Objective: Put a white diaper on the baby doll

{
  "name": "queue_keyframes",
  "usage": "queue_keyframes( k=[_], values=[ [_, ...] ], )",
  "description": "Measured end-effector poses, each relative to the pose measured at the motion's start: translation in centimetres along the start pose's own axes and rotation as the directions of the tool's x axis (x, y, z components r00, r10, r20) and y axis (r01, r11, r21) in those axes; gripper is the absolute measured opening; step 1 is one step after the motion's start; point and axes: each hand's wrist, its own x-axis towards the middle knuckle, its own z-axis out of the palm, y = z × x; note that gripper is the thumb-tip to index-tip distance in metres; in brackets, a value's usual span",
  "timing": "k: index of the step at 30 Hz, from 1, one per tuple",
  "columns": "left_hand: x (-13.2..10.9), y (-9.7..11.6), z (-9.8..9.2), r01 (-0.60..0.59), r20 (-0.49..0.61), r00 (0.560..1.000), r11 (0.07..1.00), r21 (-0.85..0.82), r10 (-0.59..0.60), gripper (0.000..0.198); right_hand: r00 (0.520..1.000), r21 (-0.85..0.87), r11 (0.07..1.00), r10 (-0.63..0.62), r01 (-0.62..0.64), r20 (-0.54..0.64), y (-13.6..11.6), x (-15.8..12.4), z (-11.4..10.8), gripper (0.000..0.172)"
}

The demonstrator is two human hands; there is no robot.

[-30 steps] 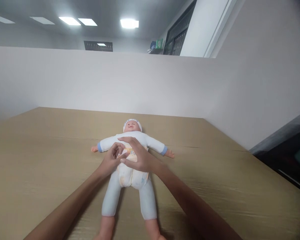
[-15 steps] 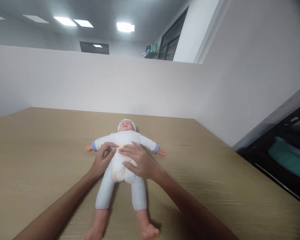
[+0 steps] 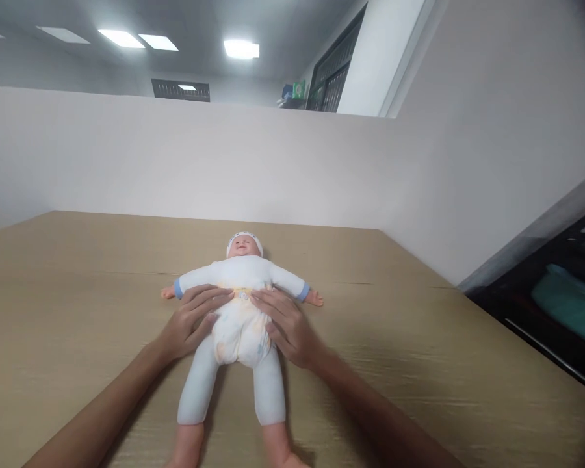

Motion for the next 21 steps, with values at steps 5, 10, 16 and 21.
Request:
queue_keyframes(
  k=[5,10,16,21],
  values=[
    [0.1,-0.3,0.0,-0.029,0.006,1.000,0.999,0.035,0.029,0.056,0.998,-0.048,0.999,-0.014,0.017,0.063,-0.2,0.3,-0.4,0.060],
    [0.0,-0.5,-0.2,-0.072,0.009,0.997,0.992,0.107,0.071,0.054,1.000,-0.103,0.995,-0.002,0.002,-0.006,0.7,-0.4,-1.0,0.055],
    [-0.6,-2.5,-0.9,0.354,-0.271,0.915,0.918,0.179,-0.300,0.052,0.914,-0.270,0.892,0.285,-0.363,-0.288,5.0,-2.0,-1.7,0.051],
    [-1.6,-5.3,-0.9,0.563,-0.134,0.825,0.771,0.299,-0.550,0.067,0.883,-0.298,0.835,0.403,-0.462,-0.239,8.0,-3.2,-1.7,0.054]
  ],
)
